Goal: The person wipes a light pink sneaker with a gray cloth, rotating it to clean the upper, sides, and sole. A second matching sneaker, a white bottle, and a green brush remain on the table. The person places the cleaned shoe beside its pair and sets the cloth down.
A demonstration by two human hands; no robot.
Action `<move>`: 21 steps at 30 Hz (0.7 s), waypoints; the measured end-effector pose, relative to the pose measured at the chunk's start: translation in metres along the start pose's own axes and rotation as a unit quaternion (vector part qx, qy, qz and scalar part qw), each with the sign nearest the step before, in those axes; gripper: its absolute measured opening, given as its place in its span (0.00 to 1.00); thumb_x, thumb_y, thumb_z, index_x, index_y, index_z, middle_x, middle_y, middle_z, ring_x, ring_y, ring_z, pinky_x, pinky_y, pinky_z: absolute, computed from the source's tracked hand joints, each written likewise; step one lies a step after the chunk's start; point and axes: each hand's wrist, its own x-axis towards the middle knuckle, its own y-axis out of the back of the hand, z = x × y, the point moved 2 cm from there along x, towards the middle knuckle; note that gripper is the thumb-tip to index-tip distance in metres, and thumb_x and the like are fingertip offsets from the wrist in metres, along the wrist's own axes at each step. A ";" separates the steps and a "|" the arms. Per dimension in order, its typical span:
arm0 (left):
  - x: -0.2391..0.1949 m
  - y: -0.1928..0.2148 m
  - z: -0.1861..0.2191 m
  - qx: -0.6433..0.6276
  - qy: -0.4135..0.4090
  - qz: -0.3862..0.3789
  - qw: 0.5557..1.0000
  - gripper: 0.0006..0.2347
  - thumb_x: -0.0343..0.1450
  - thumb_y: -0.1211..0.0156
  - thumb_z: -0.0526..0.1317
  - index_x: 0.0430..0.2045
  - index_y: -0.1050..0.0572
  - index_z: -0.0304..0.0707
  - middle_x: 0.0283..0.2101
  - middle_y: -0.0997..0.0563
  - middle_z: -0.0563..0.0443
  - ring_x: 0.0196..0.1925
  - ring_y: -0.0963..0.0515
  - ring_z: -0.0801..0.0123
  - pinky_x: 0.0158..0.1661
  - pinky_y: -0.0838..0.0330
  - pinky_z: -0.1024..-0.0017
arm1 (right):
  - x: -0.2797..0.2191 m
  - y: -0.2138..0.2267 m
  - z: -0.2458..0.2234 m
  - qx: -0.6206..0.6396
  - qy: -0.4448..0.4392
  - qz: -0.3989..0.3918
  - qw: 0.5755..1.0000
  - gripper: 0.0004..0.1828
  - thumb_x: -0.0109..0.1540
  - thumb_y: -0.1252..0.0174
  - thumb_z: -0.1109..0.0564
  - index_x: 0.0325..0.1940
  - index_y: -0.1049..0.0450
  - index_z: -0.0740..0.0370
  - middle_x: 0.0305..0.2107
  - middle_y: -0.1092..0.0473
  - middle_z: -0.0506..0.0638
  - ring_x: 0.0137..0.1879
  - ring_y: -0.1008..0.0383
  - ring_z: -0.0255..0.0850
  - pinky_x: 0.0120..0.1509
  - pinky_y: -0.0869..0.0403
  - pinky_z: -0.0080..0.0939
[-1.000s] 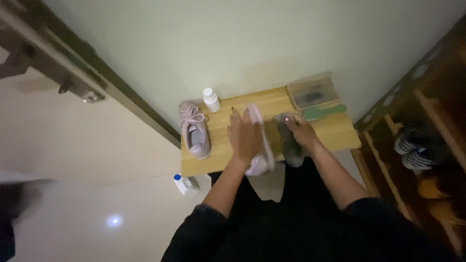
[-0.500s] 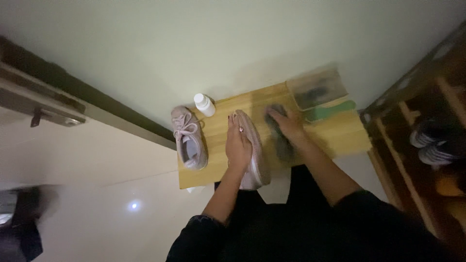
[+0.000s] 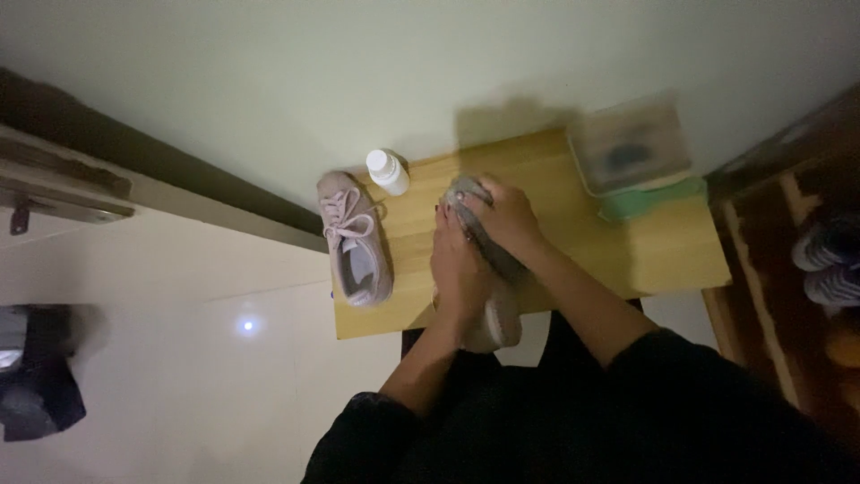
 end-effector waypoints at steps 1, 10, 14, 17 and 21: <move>0.003 -0.008 -0.011 0.000 0.002 -0.004 1.000 0.25 0.65 0.61 0.35 0.59 0.54 0.31 0.62 0.48 0.33 0.56 0.37 0.42 0.45 0.34 0.51 | 0.008 -0.004 0.015 0.001 -0.004 -0.002 1.000 0.28 0.59 0.55 0.46 0.56 0.37 0.68 0.49 0.37 0.67 0.58 0.40 0.61 0.60 0.40 0.58; 0.012 -0.058 -0.045 0.078 -0.095 0.128 0.984 0.24 0.66 0.61 0.39 0.56 0.46 0.23 0.59 0.44 0.25 0.50 0.32 0.39 0.42 0.31 0.53 | 0.014 -0.003 0.031 0.003 -0.021 -0.010 1.000 0.28 0.59 0.56 0.44 0.56 0.37 0.66 0.48 0.36 0.66 0.55 0.37 0.61 0.58 0.38 0.57; 0.011 -0.044 -0.028 0.082 -0.039 0.093 0.991 0.24 0.68 0.59 0.38 0.58 0.50 0.28 0.60 0.47 0.28 0.54 0.36 0.39 0.46 0.35 0.51 | 0.017 0.005 0.044 -0.018 -0.060 0.015 0.998 0.21 0.61 0.57 0.45 0.48 0.36 0.63 0.42 0.34 0.64 0.51 0.33 0.57 0.51 0.33 0.55; 0.008 -0.052 -0.029 0.076 -0.036 0.056 0.995 0.25 0.68 0.59 0.41 0.59 0.52 0.31 0.62 0.49 0.30 0.55 0.38 0.38 0.46 0.37 0.48 | 0.003 0.006 0.027 0.005 -0.060 0.018 0.998 0.23 0.61 0.58 0.46 0.51 0.38 0.66 0.45 0.36 0.66 0.53 0.35 0.58 0.54 0.36 0.55; 0.018 -0.075 -0.047 0.112 -0.055 0.113 0.986 0.25 0.67 0.58 0.42 0.60 0.51 0.34 0.63 0.49 0.35 0.54 0.36 0.42 0.42 0.35 0.52 | 0.007 0.006 0.055 -0.058 -0.059 0.012 0.997 0.18 0.63 0.60 0.48 0.46 0.36 0.64 0.43 0.33 0.64 0.51 0.33 0.58 0.51 0.33 0.55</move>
